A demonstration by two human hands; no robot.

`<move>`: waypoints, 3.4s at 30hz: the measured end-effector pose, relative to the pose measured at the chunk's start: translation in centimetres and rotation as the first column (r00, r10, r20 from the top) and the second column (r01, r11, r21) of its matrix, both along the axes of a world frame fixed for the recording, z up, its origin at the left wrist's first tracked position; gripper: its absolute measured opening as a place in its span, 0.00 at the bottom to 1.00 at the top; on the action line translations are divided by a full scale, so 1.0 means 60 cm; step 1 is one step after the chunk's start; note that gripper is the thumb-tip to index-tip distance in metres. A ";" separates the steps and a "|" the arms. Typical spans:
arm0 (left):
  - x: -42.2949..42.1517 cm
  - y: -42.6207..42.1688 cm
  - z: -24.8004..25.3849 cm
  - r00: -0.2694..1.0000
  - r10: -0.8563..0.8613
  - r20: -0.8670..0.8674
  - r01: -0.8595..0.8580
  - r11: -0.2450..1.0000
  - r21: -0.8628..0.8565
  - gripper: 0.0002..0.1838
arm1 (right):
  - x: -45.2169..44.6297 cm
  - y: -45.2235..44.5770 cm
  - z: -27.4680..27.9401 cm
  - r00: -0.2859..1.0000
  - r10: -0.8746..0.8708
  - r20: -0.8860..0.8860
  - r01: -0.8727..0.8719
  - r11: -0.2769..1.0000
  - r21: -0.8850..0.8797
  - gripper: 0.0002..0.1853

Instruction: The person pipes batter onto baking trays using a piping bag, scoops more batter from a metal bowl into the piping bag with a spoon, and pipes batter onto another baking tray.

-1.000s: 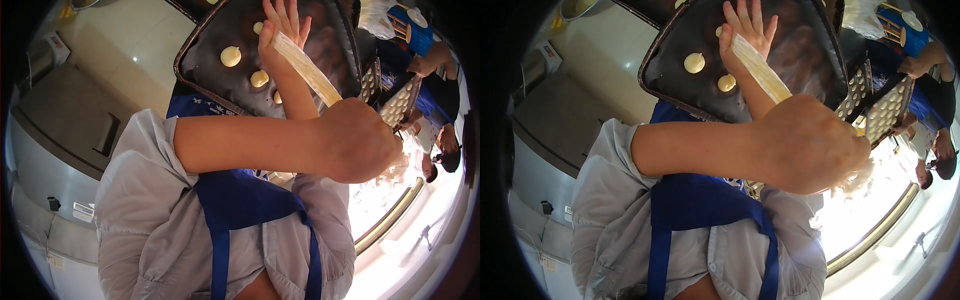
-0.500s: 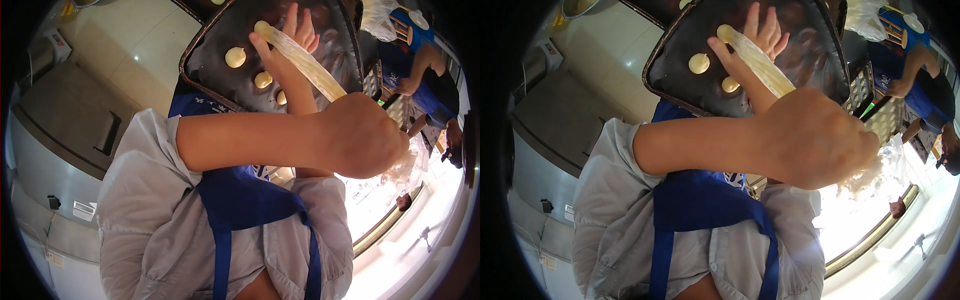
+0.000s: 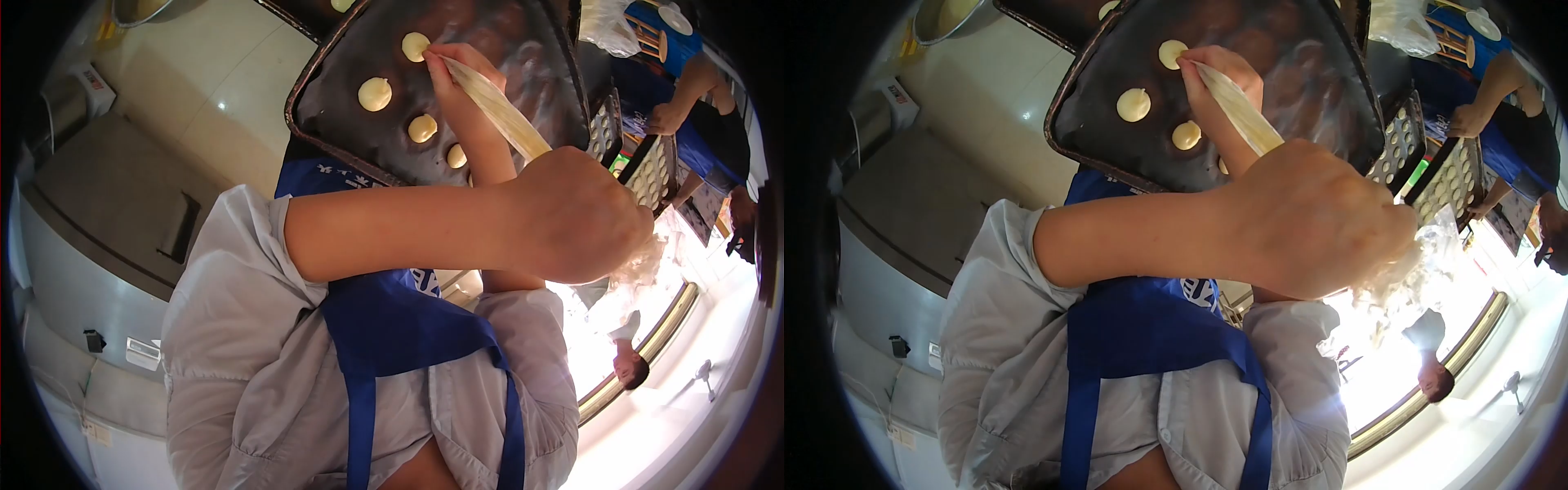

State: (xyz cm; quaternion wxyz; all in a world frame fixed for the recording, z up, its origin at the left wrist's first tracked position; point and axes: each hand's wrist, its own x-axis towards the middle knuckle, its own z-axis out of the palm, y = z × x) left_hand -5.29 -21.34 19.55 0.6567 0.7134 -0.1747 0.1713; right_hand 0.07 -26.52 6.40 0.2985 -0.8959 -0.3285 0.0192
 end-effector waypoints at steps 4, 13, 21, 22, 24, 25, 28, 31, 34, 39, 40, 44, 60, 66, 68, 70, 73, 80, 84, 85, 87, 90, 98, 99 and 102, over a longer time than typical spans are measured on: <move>0.003 -0.008 -0.004 0.996 0.078 0.043 -0.077 0.997 -0.013 0.06 | 0.001 0.009 0.021 0.979 -0.104 -0.175 0.089 0.992 -0.090 0.05; -0.001 -0.016 0.031 0.990 0.030 0.137 -0.030 1.000 0.000 0.08 | -0.002 -0.006 0.083 0.983 -0.026 -0.182 0.005 0.993 -0.119 0.09; 0.000 -0.023 0.102 0.927 -0.070 0.368 0.119 0.986 -0.113 0.10 | 0.021 -0.004 0.174 0.956 -0.228 -0.186 0.225 0.974 -0.040 0.09; 0.005 -0.023 0.099 0.924 -0.061 0.377 0.094 0.993 -0.071 0.09 | 0.033 -0.005 0.169 0.945 -0.245 -0.215 0.249 0.968 -0.009 0.09; 0.026 -0.025 0.086 0.934 -0.028 0.355 0.066 0.993 -0.096 0.09 | 0.049 0.003 0.154 0.925 -0.272 -0.265 0.296 0.954 0.054 0.09; 0.039 -0.028 0.075 0.945 0.002 0.326 0.035 0.994 -0.107 0.08 | 0.058 0.005 0.138 0.928 -0.269 -0.258 0.292 0.955 0.056 0.09; 0.071 -0.019 0.037 0.988 -0.048 0.146 0.049 0.999 -0.002 0.09 | 0.087 0.004 0.070 0.977 -0.132 -0.167 0.140 0.990 0.032 0.07; 0.085 -0.010 0.007 0.998 -0.062 0.004 0.061 0.992 0.107 0.11 | 0.101 0.005 0.028 0.989 -0.094 -0.111 0.091 0.995 -0.032 0.06; 0.089 -0.007 -0.011 1.000 -0.024 -0.014 0.026 0.991 0.128 0.10 | 0.111 0.007 0.009 0.993 -0.068 -0.098 0.061 0.996 -0.071 0.06; 0.090 -0.006 -0.017 0.999 0.034 -0.004 -0.033 0.994 0.107 0.09 | 0.116 0.012 -0.001 0.997 -0.018 -0.076 0.009 0.993 -0.116 0.06; 0.090 -0.005 -0.016 0.999 0.038 -0.013 -0.036 0.993 0.116 0.09 | 0.117 0.013 -0.005 1.000 0.011 -0.014 -0.013 0.991 -0.132 0.06; 0.086 -0.001 -0.012 0.998 0.055 0.017 -0.057 0.993 0.107 0.08 | 0.117 0.017 -0.008 0.999 0.038 0.036 -0.032 0.988 -0.154 0.05; 0.064 -0.035 -0.008 0.986 -0.095 0.138 0.051 0.955 0.292 0.07 | 0.074 -0.025 0.054 0.999 -0.041 -0.032 0.043 0.998 0.050 0.18; 0.014 -0.059 0.024 0.967 -0.100 0.235 0.006 0.928 0.374 0.07 | -0.016 -0.047 0.158 0.956 -0.203 -0.213 0.256 0.930 0.262 0.19; -0.006 -0.077 0.030 0.957 0.009 0.289 -0.131 0.904 0.407 0.08 | -0.056 -0.070 0.192 0.946 -0.170 -0.278 0.266 0.896 0.356 0.19; -0.029 -0.068 0.057 0.945 0.079 0.316 -0.235 0.838 0.493 0.09 | -0.090 -0.106 0.198 0.973 -0.150 0.178 0.159 0.987 -0.038 0.16; -0.075 -0.054 0.082 0.953 0.136 0.270 -0.278 0.746 0.606 0.15 | -0.132 -0.143 0.193 1.000 0.021 0.007 -0.022 0.983 0.185 0.15; -0.204 -0.071 0.128 0.963 0.262 0.068 -0.253 0.777 0.576 0.17 | -0.193 -0.219 0.180 0.819 0.458 -0.346 -0.236 0.818 0.524 0.12; -0.274 -0.074 0.123 0.849 0.497 0.180 -0.485 0.598 0.638 0.14 | -0.203 -0.257 0.231 0.675 0.563 -0.478 -0.177 0.751 0.636 0.13; -0.293 -0.075 0.114 0.807 0.561 0.183 -0.512 0.512 0.690 0.13 | -0.205 -0.267 0.249 0.522 0.610 -0.597 -0.085 0.733 0.675 0.14; -0.326 -0.078 0.091 0.752 0.617 0.231 -0.566 0.427 0.705 0.12 | -0.202 -0.288 0.259 0.382 0.672 -0.634 -0.065 0.704 0.707 0.12; -0.374 -0.076 0.060 0.674 0.679 0.291 -0.619 0.304 0.724 0.12 | -0.210 -0.292 0.262 0.138 0.873 -0.468 -0.050 0.478 0.877 0.15; -0.421 -0.024 0.031 0.600 0.763 0.239 -0.631 0.268 0.728 0.13 | -0.273 -0.198 0.249 0.083 0.698 -0.712 0.209 0.686 0.697 0.07; -0.425 -0.012 0.028 0.571 0.798 0.194 -0.608 0.252 0.753 0.16 | -0.280 -0.175 0.248 0.083 0.700 -0.709 0.208 0.684 0.699 0.07; -0.461 0.049 0.014 0.572 0.815 -0.089 -0.559 0.468 0.684 0.22 | -0.299 -0.091 0.236 -0.035 0.721 -0.692 0.379 0.650 0.658 0.05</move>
